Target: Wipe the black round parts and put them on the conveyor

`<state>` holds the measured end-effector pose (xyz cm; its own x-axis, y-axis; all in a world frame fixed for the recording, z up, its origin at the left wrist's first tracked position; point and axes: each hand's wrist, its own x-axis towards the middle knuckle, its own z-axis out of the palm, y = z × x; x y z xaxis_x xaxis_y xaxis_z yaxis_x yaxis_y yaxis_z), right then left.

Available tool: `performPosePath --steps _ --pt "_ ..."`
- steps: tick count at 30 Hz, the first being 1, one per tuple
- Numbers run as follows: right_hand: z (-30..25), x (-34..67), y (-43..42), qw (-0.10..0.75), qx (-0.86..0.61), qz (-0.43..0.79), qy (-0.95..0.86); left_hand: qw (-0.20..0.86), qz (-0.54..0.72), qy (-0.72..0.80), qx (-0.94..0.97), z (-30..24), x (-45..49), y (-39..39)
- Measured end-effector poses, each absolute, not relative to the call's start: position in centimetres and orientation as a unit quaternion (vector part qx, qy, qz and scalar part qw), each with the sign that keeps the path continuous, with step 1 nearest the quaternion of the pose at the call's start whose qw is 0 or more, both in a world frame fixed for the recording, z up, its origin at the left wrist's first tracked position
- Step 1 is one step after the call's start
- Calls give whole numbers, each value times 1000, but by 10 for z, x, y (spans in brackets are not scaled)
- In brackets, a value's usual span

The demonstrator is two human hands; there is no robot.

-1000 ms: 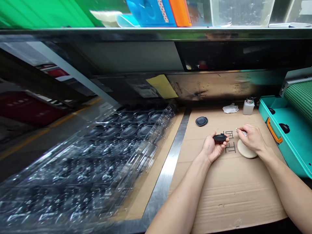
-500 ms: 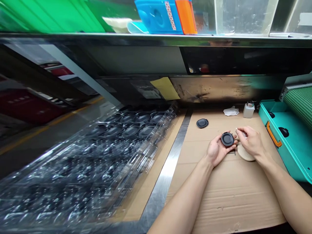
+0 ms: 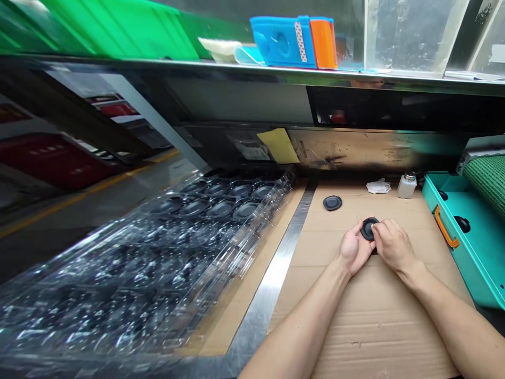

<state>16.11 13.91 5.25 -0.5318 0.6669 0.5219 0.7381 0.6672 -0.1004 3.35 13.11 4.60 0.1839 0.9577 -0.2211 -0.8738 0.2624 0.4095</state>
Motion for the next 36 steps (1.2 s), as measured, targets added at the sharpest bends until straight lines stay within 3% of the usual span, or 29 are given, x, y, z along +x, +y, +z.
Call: performPosePath --steps 4,13,20,22,27,31,36 --pt "52 166 143 218 -407 -90 -882 756 604 238 87 48 30 134" --pt "72 214 168 204 -578 -105 -783 750 599 270 79 61 15 132" --pt "89 212 145 46 -516 73 -852 734 621 267 69 59 2 135" --pt "86 209 146 85 -488 91 -864 728 623 276 76 57 3 136" --pt "69 181 141 289 -465 93 -832 734 614 276 94 54 23 131" --pt "56 162 134 282 -404 62 -868 755 592 259 109 52 29 129" --pt "45 177 151 248 -483 -20 -840 704 619 312 156 52 14 132"
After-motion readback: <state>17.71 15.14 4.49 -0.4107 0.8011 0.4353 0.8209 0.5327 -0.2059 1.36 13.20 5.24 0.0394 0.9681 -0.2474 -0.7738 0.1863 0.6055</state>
